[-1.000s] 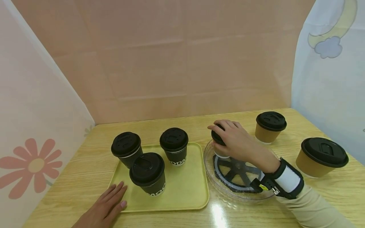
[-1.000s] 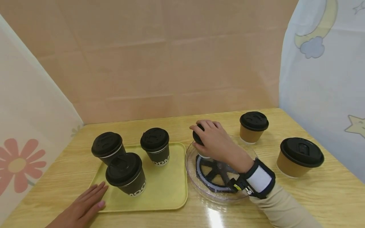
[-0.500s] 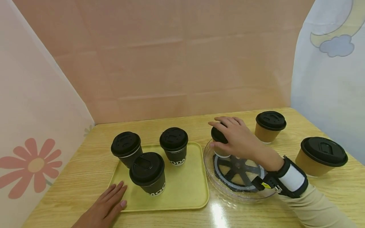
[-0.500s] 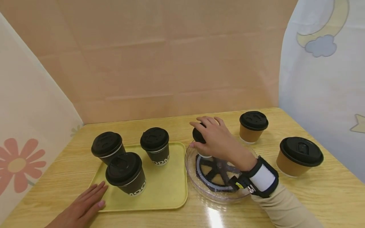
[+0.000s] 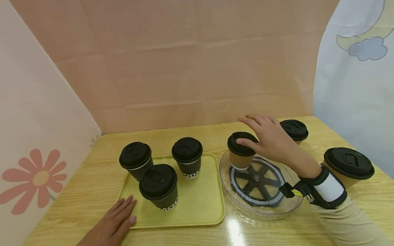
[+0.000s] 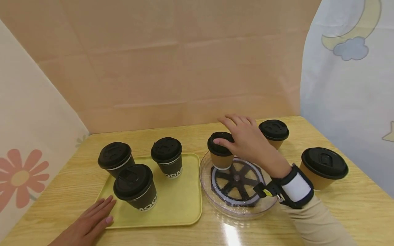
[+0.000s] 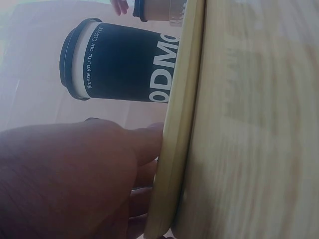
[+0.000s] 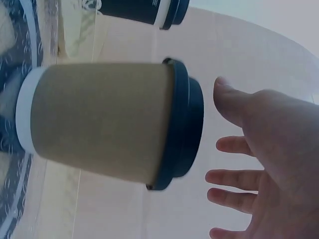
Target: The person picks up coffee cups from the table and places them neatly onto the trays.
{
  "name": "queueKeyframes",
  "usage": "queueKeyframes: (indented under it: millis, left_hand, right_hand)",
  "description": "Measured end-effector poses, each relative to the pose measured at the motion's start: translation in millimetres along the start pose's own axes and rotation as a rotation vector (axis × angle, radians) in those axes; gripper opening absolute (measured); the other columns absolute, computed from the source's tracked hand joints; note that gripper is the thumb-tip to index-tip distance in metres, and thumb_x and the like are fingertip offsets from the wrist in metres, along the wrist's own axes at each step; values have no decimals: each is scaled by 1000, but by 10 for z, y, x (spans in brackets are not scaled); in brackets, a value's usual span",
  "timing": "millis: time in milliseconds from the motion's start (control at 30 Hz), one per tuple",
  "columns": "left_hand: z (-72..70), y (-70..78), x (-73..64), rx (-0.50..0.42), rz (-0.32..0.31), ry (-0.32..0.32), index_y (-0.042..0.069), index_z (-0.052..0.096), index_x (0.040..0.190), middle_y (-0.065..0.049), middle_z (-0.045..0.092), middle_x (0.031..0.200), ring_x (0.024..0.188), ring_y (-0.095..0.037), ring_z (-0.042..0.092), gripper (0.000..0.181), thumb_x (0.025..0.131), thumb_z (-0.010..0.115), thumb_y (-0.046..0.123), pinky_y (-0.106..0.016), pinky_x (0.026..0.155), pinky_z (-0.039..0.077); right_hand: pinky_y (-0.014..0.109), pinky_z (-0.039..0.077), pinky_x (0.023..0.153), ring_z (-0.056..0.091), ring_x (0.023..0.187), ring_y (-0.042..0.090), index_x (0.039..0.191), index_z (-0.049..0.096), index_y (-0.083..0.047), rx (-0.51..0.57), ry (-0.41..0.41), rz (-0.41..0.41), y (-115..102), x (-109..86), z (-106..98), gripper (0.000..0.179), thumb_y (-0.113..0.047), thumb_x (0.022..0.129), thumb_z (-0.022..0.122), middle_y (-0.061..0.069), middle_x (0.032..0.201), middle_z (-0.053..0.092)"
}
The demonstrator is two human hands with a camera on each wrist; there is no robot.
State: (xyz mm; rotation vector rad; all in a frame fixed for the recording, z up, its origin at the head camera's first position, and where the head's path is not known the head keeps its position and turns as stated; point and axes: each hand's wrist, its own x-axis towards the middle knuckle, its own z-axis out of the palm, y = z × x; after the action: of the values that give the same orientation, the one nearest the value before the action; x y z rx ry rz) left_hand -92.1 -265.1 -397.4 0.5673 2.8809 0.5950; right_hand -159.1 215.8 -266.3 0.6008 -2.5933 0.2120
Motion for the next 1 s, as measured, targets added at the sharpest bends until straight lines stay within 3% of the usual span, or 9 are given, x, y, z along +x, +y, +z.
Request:
queueKeyframes:
  millis: [300, 567, 1000]
  left_hand:
    - [14, -13, 3, 9, 10, 9, 8, 46, 145, -17, 42, 152, 140, -47, 35, 54, 102, 45, 41, -61, 106, 32]
    - [37, -30, -8, 45, 31, 65, 10, 49, 143, -15, 45, 150, 139, -45, 39, 51, 102, 48, 39, -56, 104, 34]
    - [7, -24, -32, 40, 19, 29, 10, 47, 145, -15, 43, 151, 139, -45, 37, 52, 102, 46, 40, -60, 104, 34]
  right_hand:
    - [71, 33, 100, 45, 129, 45, 141, 50, -10, 24, 7, 90, 211, -32, -94, 61, -38, 90, 69, 19, 141, 50]
    - [73, 32, 98, 46, 126, 49, 141, 48, -6, 9, 8, 149, 349, -44, -86, 58, -35, 94, 64, 24, 140, 49]
    - [69, 34, 96, 46, 124, 47, 131, 54, -1, -101, 96, 313, 486, -89, 56, 47, -36, 100, 53, 25, 134, 53]
